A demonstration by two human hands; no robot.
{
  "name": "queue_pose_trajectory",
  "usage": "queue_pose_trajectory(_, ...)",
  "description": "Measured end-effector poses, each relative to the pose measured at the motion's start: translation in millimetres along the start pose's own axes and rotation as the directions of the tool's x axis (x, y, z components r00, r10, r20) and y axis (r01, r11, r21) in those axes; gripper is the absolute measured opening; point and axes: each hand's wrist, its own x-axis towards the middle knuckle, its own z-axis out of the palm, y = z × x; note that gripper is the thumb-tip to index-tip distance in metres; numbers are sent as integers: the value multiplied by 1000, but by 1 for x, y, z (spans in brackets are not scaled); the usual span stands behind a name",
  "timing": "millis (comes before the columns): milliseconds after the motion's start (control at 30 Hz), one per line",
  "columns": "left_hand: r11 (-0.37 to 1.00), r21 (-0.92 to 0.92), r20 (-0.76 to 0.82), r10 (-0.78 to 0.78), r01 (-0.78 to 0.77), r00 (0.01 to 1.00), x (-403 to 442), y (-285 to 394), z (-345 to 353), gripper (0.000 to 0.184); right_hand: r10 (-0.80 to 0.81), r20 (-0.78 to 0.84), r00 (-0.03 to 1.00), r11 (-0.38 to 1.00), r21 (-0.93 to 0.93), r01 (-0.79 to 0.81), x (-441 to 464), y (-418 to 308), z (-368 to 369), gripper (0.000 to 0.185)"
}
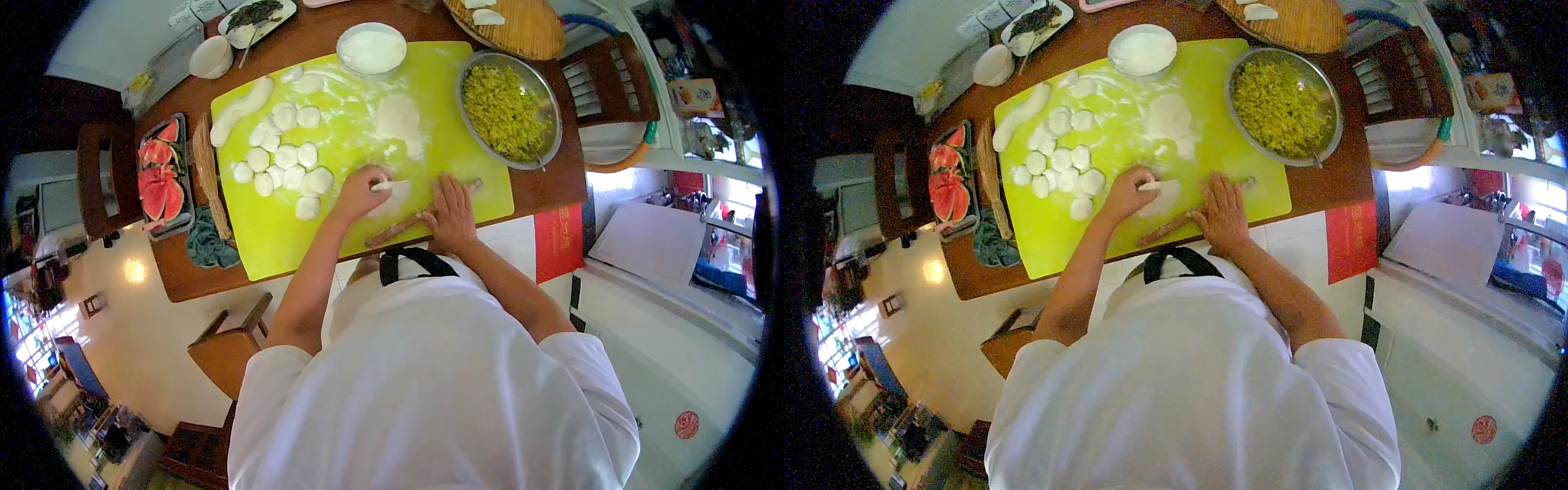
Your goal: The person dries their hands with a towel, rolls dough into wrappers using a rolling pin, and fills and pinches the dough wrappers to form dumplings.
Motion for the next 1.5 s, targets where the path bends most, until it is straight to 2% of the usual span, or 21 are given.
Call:
queue_pose_trajectory(33,1000,-1,6,5,-5,1000,-2,-4,6,36,-17,3,1000,1000,13,17,0,1,-1,68)
queue_pose_trajectory(67,868,-463,-70,-234,176,970,-3,-8,13,40,-12,-3,1000,1000,9,12,7,1,0,68)
queue_pose_trajectory(100,512,-822,-23,-467,249,884,-1,-9,15,45,-6,-31,1000,999,36,7,22,-1,-1,63)
queue_pose_trajectory(133,518,-819,-24,-459,246,888,4,-11,14,45,1,-59,998,998,65,3,33,-6,-3,59)
queue_pose_trajectory(200,-7,-996,88,-370,92,925,14,-14,10,50,16,-88,996,996,90,-8,43,-16,-12,57)
queue_pose_trajectory(300,-161,-978,170,-265,130,949,11,25,-4,55,4,-164,986,983,182,26,34,-11,-46,51)
queue_pose_trajectory(333,-165,-974,191,-247,153,950,10,32,-4,55,-41,-212,976,960,264,97,27,-9,-58,47)
queue_pose_trajectory(467,584,-778,-55,-430,231,901,4,47,-7,36,198,-397,896,972,199,-127,-6,45,-105,35)
queue_pose_trajectory(533,796,-547,-137,-391,259,910,3,52,-3,29,281,-503,818,959,131,-249,-17,80,-124,35)
queue_pose_trajectory(600,939,-343,-300,-102,-8,948,3,57,6,15,353,-485,800,932,107,-347,-20,109,-141,43)
queue_pose_trajectory(700,934,-332,-412,-21,-129,911,9,70,23,17,425,-155,892,904,115,-411,-17,145,-152,44)
queue_pose_trajectory(733,938,-322,-419,-19,-129,908,12,77,29,17,276,-223,935,961,101,-259,-15,159,-149,38)
queue_pose_trajectory(833,790,-612,-409,-348,29,843,23,102,48,20,-16,-198,980,995,91,34,1,191,-142,29)
queue_pose_trajectory(933,304,-952,-197,-513,-37,835,39,130,68,24,-130,-174,976,980,124,153,10,214,-140,18)
queue_pose_trajectory(1067,390,-919,-272,-503,-65,821,46,159,101,26,-128,-189,974,976,153,158,35,229,-150,15)
queue_pose_trajectory(1133,780,-623,-548,-371,-69,750,46,175,116,30,-83,-201,976,978,171,118,54,238,-156,17)
queue_pose_trajectory(1167,781,-621,-558,-381,-66,737,45,177,120,30,-61,-196,979,974,201,101,64,244,-158,20)
queue_pose_trajectory(1233,949,-161,-639,107,-269,762,47,183,122,34,-46,-189,981,968,235,91,78,254,-158,23)
queue_pose_trajectory(1300,941,-155,-665,125,-300,736,52,197,125,28,86,-181,980,941,339,-20,82,268,-157,27)
queue_pose_trajectory(1367,572,-709,-642,-282,-412,713,60,214,125,20,16,-256,967,934,348,77,74,272,-173,26)
queue_pose_trajectory(1500,115,-929,-365,-433,-351,824,74,198,127,32,231,-102,967,940,279,-195,61,268,-177,27)
